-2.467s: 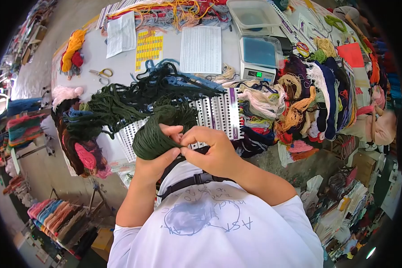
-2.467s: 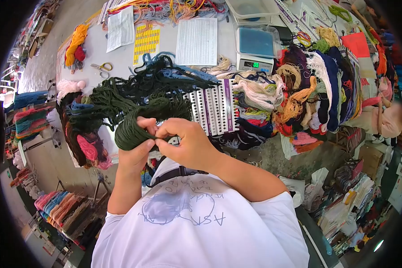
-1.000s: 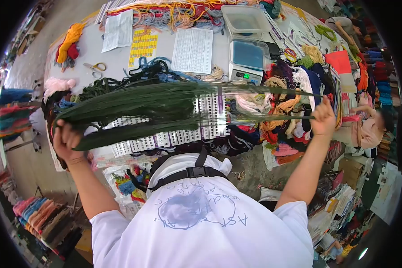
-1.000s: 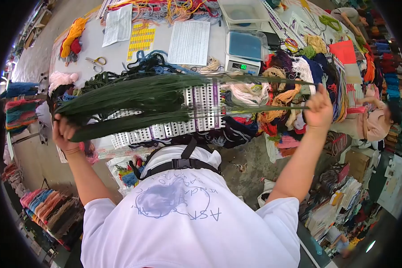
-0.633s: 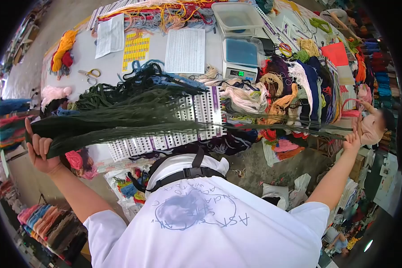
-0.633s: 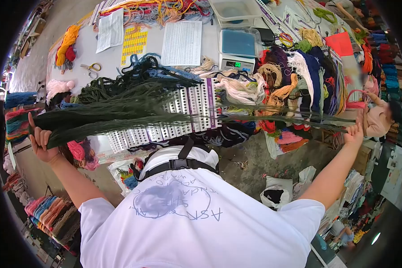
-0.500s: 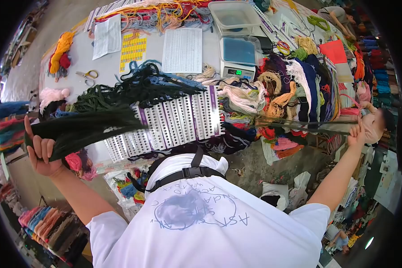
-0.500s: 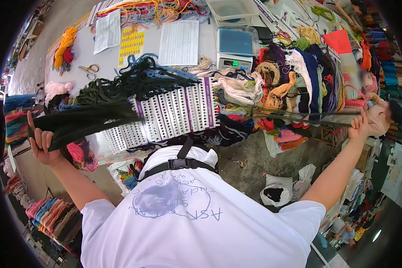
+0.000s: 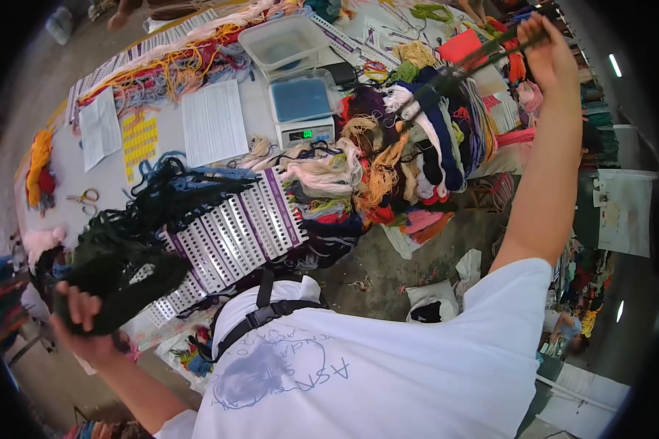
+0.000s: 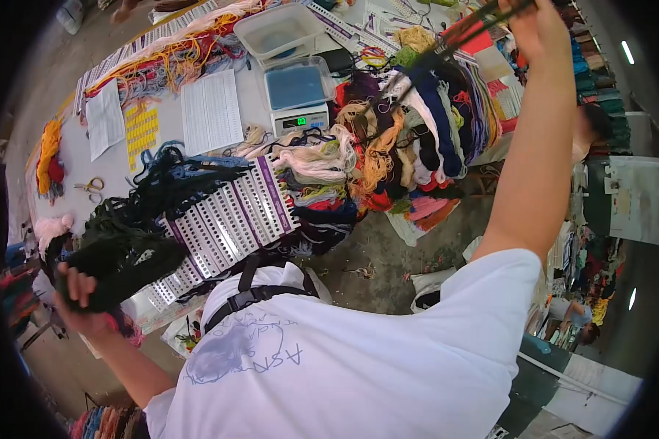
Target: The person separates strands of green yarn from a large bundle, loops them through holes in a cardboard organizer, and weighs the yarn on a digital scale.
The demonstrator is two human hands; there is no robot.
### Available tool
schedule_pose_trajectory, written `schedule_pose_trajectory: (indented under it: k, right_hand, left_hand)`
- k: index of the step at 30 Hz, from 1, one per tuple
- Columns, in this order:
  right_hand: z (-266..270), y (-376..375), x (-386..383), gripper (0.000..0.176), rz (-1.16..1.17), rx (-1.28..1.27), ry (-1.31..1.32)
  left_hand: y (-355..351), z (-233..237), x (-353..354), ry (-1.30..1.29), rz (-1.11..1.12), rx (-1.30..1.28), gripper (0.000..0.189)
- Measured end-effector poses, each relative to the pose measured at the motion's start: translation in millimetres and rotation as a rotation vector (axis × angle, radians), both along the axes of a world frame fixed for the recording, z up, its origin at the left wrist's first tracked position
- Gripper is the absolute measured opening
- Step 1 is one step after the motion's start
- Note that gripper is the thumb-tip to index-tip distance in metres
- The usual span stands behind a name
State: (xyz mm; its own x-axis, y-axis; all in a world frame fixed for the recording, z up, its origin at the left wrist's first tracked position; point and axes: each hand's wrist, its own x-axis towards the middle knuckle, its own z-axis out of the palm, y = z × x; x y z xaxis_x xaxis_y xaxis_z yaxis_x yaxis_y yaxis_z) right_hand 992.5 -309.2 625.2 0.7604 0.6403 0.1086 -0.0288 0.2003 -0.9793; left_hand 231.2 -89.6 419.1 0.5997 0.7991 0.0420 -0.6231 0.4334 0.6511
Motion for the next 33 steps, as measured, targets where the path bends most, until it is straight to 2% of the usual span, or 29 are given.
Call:
schedule_pose_trajectory:
  k: [1,3,6,8,9,10,12,13,14,15,16,17,18,19,21,23,24,29,33]
  right_hand:
    - [5.9,25.1,-37.4,0.022,0.003,0.001,0.005]
    - [14.6,70.0,-126.7,0.016,-0.272,0.049,-0.130]
    - [8.9,104.1,-143.3,0.015,-0.222,0.024,-0.235]
    - [-11.4,123.5,-147.5,0.017,-0.150,-0.017,-0.232]
    - [-29.0,133.7,-145.6,0.019,-0.119,-0.051,-0.295]
    - [-53.6,142.3,-122.5,0.019,0.012,-0.057,-0.319]
    - [-142.7,165.7,-69.1,0.018,0.027,-0.143,-0.462]
    - [-187.9,169.1,-56.3,0.024,0.024,-0.217,-0.560]
    - [-221.0,179.9,-84.5,0.028,-0.145,-0.520,-0.654]
    - [-263.3,182.5,-95.9,0.030,-0.242,-0.701,-0.871]
    - [-339.5,187.0,-77.3,0.030,-0.135,-0.680,-0.507]
    - [-368.0,176.8,-98.3,0.027,0.040,-0.637,-0.184]
    - [-418.5,171.6,-110.2,0.019,-0.084,-0.580,0.247]
    - [-475.6,156.2,-111.0,0.013,-0.082,-0.422,0.558]
    - [-536.0,127.1,-133.7,0.017,-0.220,-0.407,0.839]
    - [-549.6,104.9,-149.4,0.023,-0.253,-0.493,1.024]
    - [-553.2,92.5,-155.4,0.033,-0.255,-0.458,0.999]
    - [-561.7,53.2,-157.4,0.034,-0.197,-0.398,0.855]
    - [-567.3,55.8,-155.8,0.038,-0.239,-0.370,0.702]
  left_hand:
    - [-3.1,-11.3,5.7,0.019,0.003,-0.112,0.034]
    - [-13.3,-34.5,22.7,-0.013,0.091,-0.249,0.023]
    - [-32.3,-59.3,41.5,0.212,0.191,-0.312,0.016]
    - [-43.8,-69.0,50.6,0.270,0.197,-0.339,0.016]
    - [-47.4,-71.1,55.0,0.279,0.198,-0.345,0.015]
    - [-49.8,-72.8,58.6,0.289,0.198,-0.351,0.015]
    - [-51.7,-75.4,63.8,0.323,0.193,-0.370,0.016]
    - [-52.1,-75.5,66.3,0.349,0.196,-0.377,0.016]
    - [-52.3,-73.9,69.3,0.386,0.200,-0.379,0.016]
    - [-52.1,-72.2,71.8,0.398,0.202,-0.375,0.016]
    - [-52.0,-70.2,74.1,0.424,0.220,-0.364,0.016]
    - [-51.3,-67.8,75.2,0.451,0.237,-0.353,0.016]
    - [-49.7,-64.5,75.9,0.458,0.243,-0.338,0.015]
    - [-48.3,-61.0,77.9,0.473,0.242,-0.335,0.015]
    - [-46.7,-55.9,82.9,0.497,0.264,-0.320,0.015]
    - [-45.6,-56.6,83.6,0.511,0.251,-0.328,0.014]
    - [-45.2,-58.3,84.5,0.524,0.265,-0.353,0.014]
    - [-38.0,-71.2,83.2,0.577,0.271,-0.421,0.013]
    - [-31.4,-77.2,81.4,0.609,0.301,-0.393,0.014]
